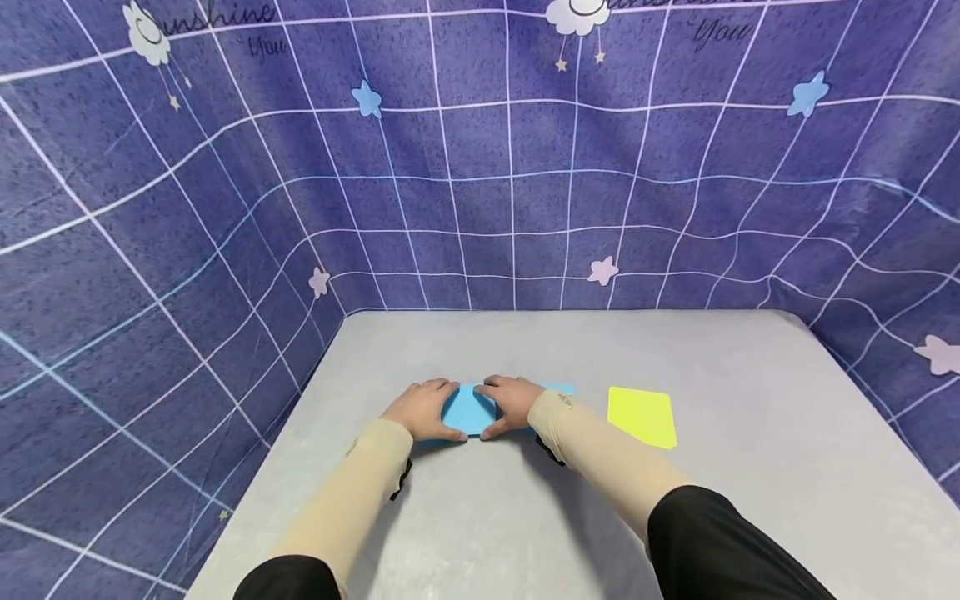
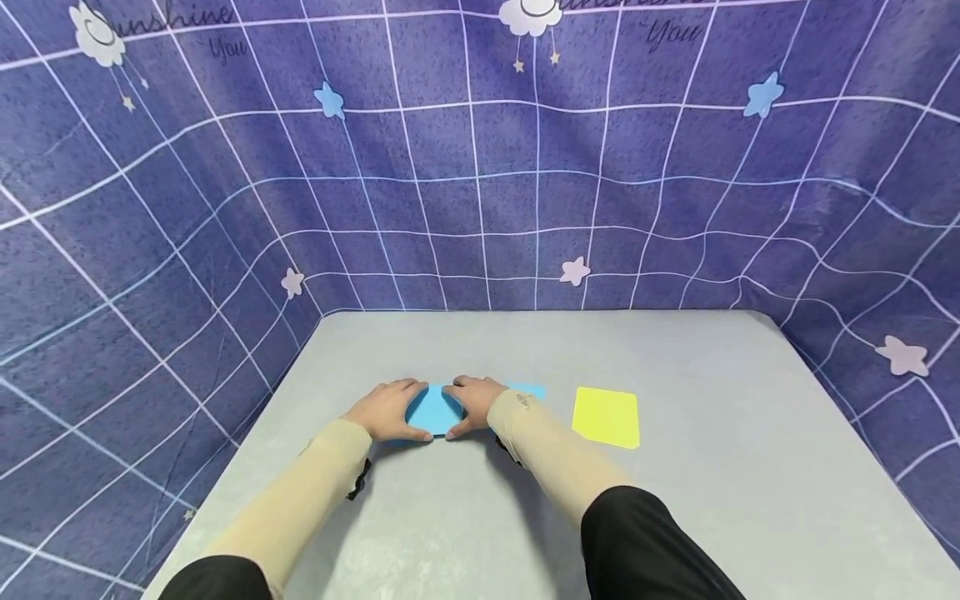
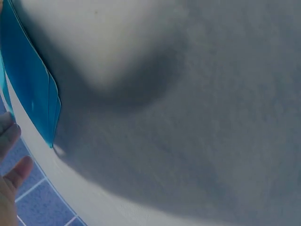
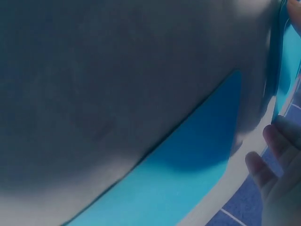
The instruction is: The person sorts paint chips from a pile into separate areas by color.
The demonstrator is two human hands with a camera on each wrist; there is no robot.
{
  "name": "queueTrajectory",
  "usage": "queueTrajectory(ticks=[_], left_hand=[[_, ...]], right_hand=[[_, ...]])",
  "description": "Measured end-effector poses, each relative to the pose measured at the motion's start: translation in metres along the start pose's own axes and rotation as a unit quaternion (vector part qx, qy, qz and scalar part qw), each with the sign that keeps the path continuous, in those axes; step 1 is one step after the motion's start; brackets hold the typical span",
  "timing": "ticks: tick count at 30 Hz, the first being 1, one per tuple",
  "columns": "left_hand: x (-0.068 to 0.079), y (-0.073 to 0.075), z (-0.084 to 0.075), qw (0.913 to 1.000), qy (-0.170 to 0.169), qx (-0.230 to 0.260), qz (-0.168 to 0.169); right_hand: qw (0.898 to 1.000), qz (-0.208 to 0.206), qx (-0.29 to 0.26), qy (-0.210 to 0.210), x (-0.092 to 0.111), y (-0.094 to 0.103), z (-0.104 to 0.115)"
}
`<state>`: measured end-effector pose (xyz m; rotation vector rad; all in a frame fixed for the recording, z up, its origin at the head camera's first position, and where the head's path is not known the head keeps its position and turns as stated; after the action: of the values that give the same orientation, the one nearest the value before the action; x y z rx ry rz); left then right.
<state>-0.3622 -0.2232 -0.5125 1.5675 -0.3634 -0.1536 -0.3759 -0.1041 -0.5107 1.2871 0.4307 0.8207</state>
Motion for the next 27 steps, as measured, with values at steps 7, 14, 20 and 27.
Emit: queueTrajectory(ticks=[7, 14, 20, 27], left_hand=[[-0.008, 0.002, -0.009, 0.9999, -0.005, -0.002, 0.009], [-0.015, 0.004, -0.032, 0.9996, -0.026, -0.004, 0.005], [-0.034, -0.002, -0.063, 0.9985, -0.052, -0.007, 0.017], [-0.055, -0.003, -0.106, 0.9955, -0.091, 0.003, 0.026]], right_hand=[[1.000, 0.001, 0.015, 0.006, 0.004, -0.002, -0.008], [1.000, 0.003, 0.005, -0.025, 0.022, 0.001, -0.039], [0.998, 0.007, -0.006, -0.064, 0.045, 0.004, -0.070], [0.995, 0.013, -0.008, -0.100, 0.067, 0.006, -0.094]])
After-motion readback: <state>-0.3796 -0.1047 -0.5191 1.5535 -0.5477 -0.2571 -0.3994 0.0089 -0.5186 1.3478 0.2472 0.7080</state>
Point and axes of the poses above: each hand's wrist, its own x-axis away from the middle knuckle, its own y-axis out of the back of the hand, z = x × y, the point moved 10 cm from there along -x, towards the middle knuckle, and after that the axes turned 4 degrees about -x, right-handed, at the moved point
